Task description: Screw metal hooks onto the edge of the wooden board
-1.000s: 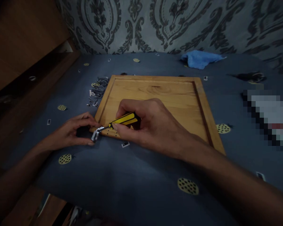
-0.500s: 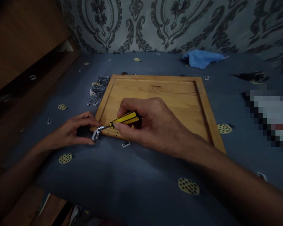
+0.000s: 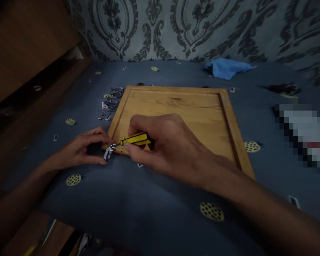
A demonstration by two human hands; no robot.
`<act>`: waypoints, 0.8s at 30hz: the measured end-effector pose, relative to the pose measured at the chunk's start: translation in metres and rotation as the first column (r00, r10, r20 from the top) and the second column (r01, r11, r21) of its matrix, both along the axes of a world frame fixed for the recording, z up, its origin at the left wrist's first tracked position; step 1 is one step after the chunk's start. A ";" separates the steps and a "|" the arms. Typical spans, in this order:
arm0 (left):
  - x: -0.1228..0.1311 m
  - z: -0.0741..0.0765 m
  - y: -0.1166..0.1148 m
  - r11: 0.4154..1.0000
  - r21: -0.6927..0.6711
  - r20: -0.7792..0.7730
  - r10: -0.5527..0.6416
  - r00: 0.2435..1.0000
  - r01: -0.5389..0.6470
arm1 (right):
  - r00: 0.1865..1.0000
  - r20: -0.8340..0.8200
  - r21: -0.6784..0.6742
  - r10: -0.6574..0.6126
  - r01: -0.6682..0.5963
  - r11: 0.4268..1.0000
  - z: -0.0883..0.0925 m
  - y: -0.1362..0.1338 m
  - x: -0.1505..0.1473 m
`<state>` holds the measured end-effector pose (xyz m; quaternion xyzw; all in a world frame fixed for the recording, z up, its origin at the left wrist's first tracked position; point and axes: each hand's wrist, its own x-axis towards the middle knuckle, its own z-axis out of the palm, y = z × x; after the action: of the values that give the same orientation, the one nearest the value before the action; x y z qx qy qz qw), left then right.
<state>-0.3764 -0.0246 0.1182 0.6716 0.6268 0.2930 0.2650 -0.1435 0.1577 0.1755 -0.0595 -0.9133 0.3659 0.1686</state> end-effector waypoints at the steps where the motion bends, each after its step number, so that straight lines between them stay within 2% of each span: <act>1: 0.000 0.001 0.000 1.000 -0.012 -0.003 0.003 1.000 -0.003 | 1.000 0.004 0.016 0.006 -0.006 1.000 0.001 -0.001 0.000; 6: 0.000 0.001 0.000 0.999 -0.030 -0.008 0.013 1.000 -0.013 | 0.999 0.012 0.072 0.041 -0.041 0.997 0.008 -0.002 -0.003; 13: 0.001 0.003 0.000 1.000 -0.026 0.008 0.006 1.000 -0.006 | 0.994 0.019 0.035 0.111 -0.112 0.993 0.020 -0.005 -0.016; 18: 0.001 0.003 0.001 0.999 -0.029 -0.005 0.022 1.000 -0.022 | 0.992 0.094 0.073 0.086 -0.093 0.993 0.031 -0.011 -0.027; 24: 0.001 -0.002 0.001 0.999 0.020 -0.016 0.026 1.000 -0.026 | 0.991 0.087 -0.021 0.105 -0.103 0.994 0.037 -0.019 -0.040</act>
<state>-0.3756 -0.0239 0.1161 0.6683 0.6348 0.2971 0.2493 -0.1839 0.1390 0.2121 -0.0292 -0.9185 0.3790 0.1085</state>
